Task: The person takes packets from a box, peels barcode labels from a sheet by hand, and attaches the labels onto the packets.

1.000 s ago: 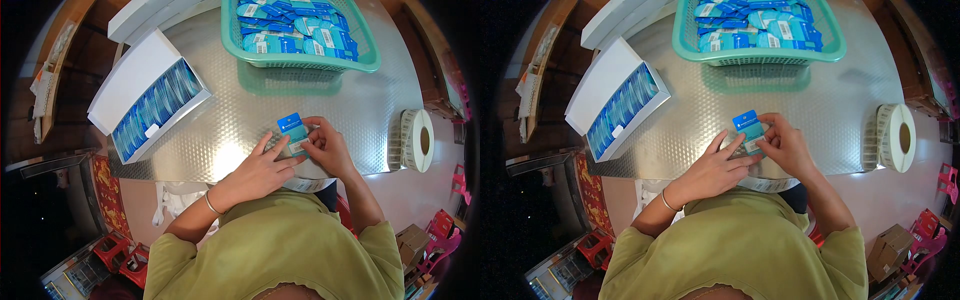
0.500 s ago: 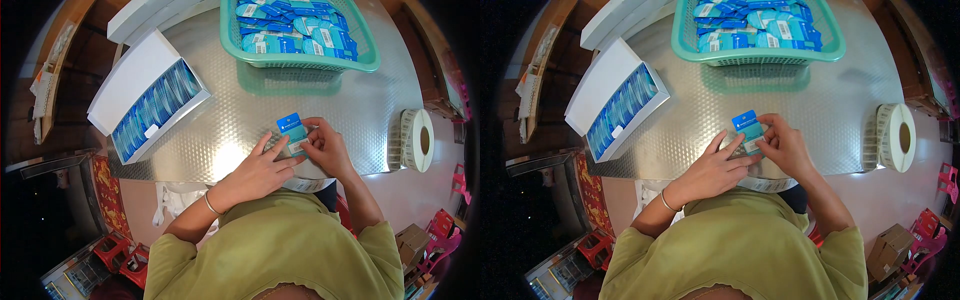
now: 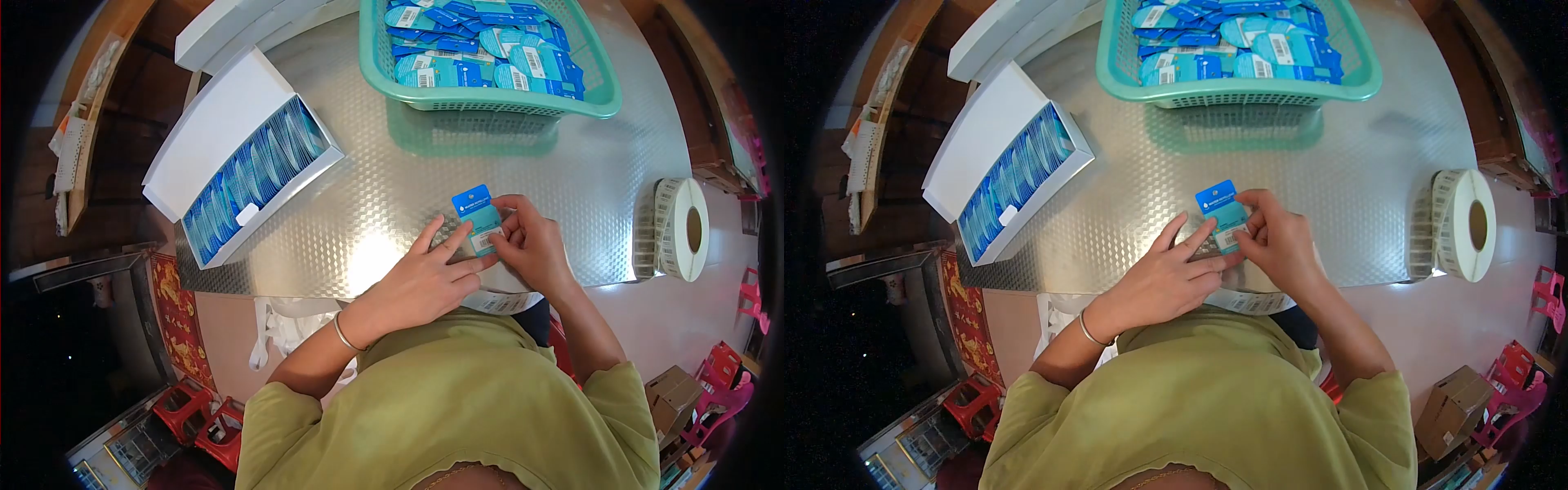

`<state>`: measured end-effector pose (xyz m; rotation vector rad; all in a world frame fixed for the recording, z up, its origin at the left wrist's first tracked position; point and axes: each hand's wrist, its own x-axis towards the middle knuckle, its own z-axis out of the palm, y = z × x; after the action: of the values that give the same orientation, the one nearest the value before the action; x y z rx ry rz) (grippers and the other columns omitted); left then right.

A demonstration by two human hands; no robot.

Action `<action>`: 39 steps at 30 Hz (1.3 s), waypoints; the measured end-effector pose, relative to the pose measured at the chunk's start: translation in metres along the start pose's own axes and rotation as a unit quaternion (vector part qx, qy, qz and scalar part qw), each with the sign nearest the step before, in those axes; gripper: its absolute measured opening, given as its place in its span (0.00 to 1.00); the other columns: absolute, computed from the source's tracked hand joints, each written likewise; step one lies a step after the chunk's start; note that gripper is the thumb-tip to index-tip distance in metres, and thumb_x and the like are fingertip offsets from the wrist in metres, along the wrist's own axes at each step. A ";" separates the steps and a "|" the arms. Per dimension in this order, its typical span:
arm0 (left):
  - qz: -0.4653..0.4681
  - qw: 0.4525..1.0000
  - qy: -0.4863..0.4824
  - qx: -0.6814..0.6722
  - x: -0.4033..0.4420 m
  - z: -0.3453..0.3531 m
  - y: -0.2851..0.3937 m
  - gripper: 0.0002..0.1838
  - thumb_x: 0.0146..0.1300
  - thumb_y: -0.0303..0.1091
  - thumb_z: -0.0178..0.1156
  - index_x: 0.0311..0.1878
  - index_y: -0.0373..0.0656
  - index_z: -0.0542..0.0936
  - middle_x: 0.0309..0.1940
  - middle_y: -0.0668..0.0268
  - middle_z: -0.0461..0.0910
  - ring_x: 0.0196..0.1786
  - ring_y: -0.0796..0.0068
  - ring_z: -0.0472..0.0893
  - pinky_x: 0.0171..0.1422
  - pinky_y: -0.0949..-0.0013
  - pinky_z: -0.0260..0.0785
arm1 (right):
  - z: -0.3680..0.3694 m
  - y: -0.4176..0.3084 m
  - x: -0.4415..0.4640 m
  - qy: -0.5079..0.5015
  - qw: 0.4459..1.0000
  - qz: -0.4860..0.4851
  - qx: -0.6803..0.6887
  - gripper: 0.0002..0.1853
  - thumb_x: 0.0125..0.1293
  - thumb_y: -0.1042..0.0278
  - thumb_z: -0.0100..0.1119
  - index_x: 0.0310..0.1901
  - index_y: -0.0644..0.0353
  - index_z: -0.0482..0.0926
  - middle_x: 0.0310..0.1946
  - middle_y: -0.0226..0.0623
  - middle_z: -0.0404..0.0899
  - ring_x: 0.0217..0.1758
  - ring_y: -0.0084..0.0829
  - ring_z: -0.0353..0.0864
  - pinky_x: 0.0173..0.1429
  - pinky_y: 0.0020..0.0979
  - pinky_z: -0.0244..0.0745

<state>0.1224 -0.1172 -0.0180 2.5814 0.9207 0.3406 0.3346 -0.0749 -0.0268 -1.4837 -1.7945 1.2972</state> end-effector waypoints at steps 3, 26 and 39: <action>-0.001 1.000 0.006 -0.002 -0.001 0.000 0.001 0.06 0.59 0.36 0.61 0.36 0.46 0.79 0.61 0.73 0.77 0.73 0.57 0.65 0.78 0.41 0.46 | 0.001 -0.003 -0.002 0.005 1.000 -0.003 -0.028 0.23 0.58 0.76 0.66 0.56 0.58 0.74 0.23 0.33 0.77 0.22 0.25 0.78 0.29 0.29 0.72; -0.006 1.000 0.016 -0.002 -0.001 0.000 0.003 0.06 0.58 0.36 0.63 0.33 0.46 0.77 0.64 0.75 0.76 0.71 0.62 0.69 0.78 0.47 0.49 | -0.024 -0.002 0.014 0.024 0.976 -0.122 -0.181 0.24 0.57 0.69 0.67 0.57 0.53 0.75 0.39 0.38 0.82 0.40 0.43 0.81 0.43 0.41 0.77; -0.001 1.000 0.022 -0.003 -0.003 0.003 0.002 0.07 0.57 0.37 0.64 0.34 0.47 0.78 0.64 0.76 0.75 0.71 0.61 0.67 0.78 0.46 0.49 | -0.023 0.001 0.021 -0.008 0.953 -0.232 -0.195 0.34 0.50 0.71 0.70 0.62 0.54 0.73 0.58 0.40 0.76 0.55 0.47 0.74 0.57 0.41 0.74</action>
<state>0.1224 -0.1210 -0.0202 2.5759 0.9362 0.3996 0.3472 -0.0475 -0.0216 -1.1205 -2.3264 0.7531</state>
